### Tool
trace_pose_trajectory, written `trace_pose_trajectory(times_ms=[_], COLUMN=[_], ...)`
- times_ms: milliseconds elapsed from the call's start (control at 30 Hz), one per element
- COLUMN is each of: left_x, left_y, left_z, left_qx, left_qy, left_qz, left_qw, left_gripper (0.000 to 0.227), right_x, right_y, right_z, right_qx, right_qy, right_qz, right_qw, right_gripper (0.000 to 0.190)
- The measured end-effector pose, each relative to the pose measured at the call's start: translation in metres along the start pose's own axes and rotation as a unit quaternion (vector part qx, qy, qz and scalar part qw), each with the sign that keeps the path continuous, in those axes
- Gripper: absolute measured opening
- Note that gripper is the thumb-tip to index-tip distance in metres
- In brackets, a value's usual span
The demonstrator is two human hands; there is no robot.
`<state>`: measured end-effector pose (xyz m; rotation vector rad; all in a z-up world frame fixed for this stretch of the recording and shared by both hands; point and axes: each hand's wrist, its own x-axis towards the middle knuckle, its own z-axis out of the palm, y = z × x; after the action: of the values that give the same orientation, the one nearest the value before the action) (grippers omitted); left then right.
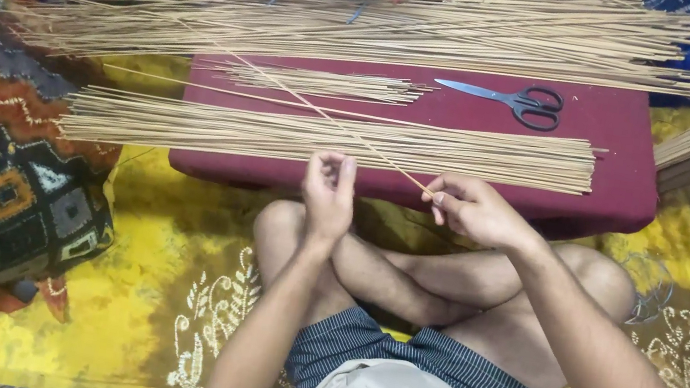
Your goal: Organizing and bundling thin wooden sticks by aligning them on a padded surface and trimming strings with scissors.
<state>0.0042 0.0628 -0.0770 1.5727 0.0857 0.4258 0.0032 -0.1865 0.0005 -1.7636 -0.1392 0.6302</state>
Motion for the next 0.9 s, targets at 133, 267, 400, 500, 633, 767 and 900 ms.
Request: trace_pose_trajectory(times_ms=[133,267,400,500,633,767,900], left_x=[-0.007,0.009,0.019,0.018,0.013,0.013,0.011], left_y=[-0.003,0.016,0.002,-0.022,-0.019,-0.014,0.003], left_z=[0.027,0.034,0.043,0.049,0.051,0.047,0.043], left_qx=[-0.198,-0.379,-0.407,-0.352,-0.301,-0.265,-0.257], left_qy=[-0.058,-0.160,-0.155,-0.118,-0.082,-0.054,-0.053], left_qz=[-0.163,-0.158,-0.138,-0.155,-0.158,-0.165,-0.192], left_qw=[0.965,0.898,0.890,0.915,0.937,0.948,0.946], left_gripper=[0.042,0.056,0.044,0.033,0.027,0.027,0.028], right_x=[0.002,0.011,0.022,0.025,0.014,0.031,0.078], right_y=[-0.011,0.011,0.039,0.048,0.009,-0.016,-0.003], right_z=[0.004,0.000,-0.006,-0.006,-0.013,-0.080,-0.164], right_qx=[0.079,0.155,0.247,0.240,0.106,-0.381,-0.652], right_qy=[-0.018,-0.043,-0.084,-0.082,-0.059,0.090,0.206], right_qz=[-0.001,0.018,0.046,0.057,0.065,-0.048,0.091], right_qw=[0.997,0.987,0.964,0.966,0.990,0.919,0.724], right_gripper=[0.019,0.019,0.018,0.017,0.023,0.031,0.020])
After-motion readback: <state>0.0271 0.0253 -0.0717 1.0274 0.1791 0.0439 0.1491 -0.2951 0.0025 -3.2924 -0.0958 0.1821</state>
